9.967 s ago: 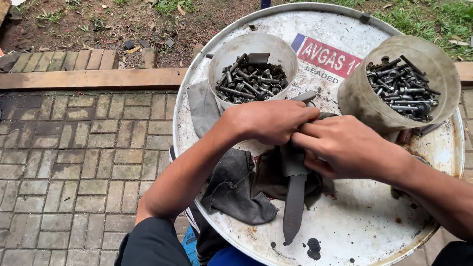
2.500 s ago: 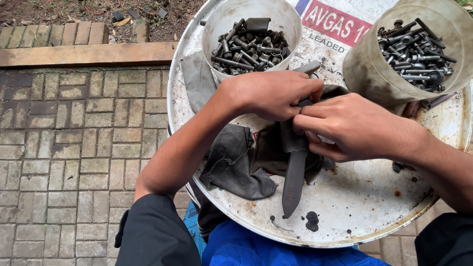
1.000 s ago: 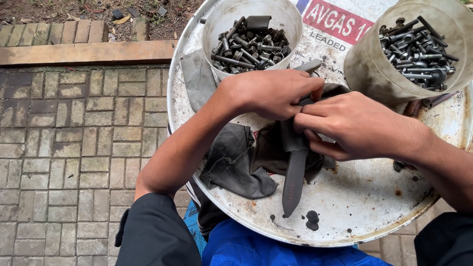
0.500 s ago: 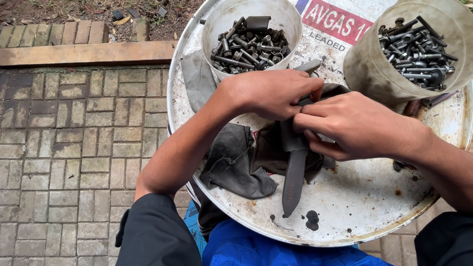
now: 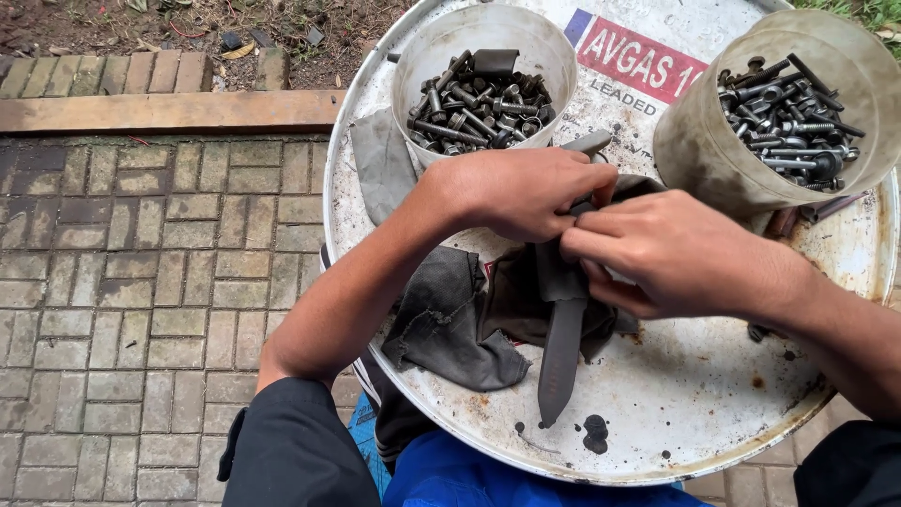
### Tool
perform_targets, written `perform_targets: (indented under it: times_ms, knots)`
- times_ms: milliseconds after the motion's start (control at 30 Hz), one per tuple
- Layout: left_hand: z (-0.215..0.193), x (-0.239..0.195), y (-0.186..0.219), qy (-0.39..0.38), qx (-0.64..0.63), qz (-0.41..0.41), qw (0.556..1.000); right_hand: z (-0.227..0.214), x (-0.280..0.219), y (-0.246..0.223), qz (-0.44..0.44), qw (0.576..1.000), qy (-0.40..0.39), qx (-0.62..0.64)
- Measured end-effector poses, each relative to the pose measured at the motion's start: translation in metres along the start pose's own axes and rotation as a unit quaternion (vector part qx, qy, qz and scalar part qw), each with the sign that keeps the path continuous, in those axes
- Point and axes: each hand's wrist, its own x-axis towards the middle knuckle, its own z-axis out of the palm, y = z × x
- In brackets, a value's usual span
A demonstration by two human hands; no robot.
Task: The person cleans small metal parts by hand using a dark cloth over a white barrel lid. They pick up individual parts from two containers, wipe them, and place them back into the containers.
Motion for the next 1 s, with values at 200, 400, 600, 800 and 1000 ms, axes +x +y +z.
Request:
perform_targets:
  times_ms: [200,400,600,800,1000]
  knots:
    - [0.000,0.001,0.001,-0.001,0.002,-0.010,1.000,-0.001,-0.002,0.005,0.013,1.000,-0.002,-0.006]
    - [-0.008,-0.003,0.011,-0.023,-0.015,-0.039,0.999,-0.004,0.002,0.000,-0.026,0.998,0.011,0.052]
    - [0.002,0.000,-0.001,0.002,-0.011,0.003,1.000,-0.008,-0.002,0.018,-0.001,0.998,0.044,0.037]
    - [-0.004,-0.004,0.003,0.010,-0.029,0.027,0.999,-0.011,-0.005,0.025,0.001,0.997,0.055,0.057]
    - [-0.003,-0.003,0.002,0.005,-0.024,0.008,1.000,-0.005,-0.005,0.029,-0.023,0.995,0.068,0.063]
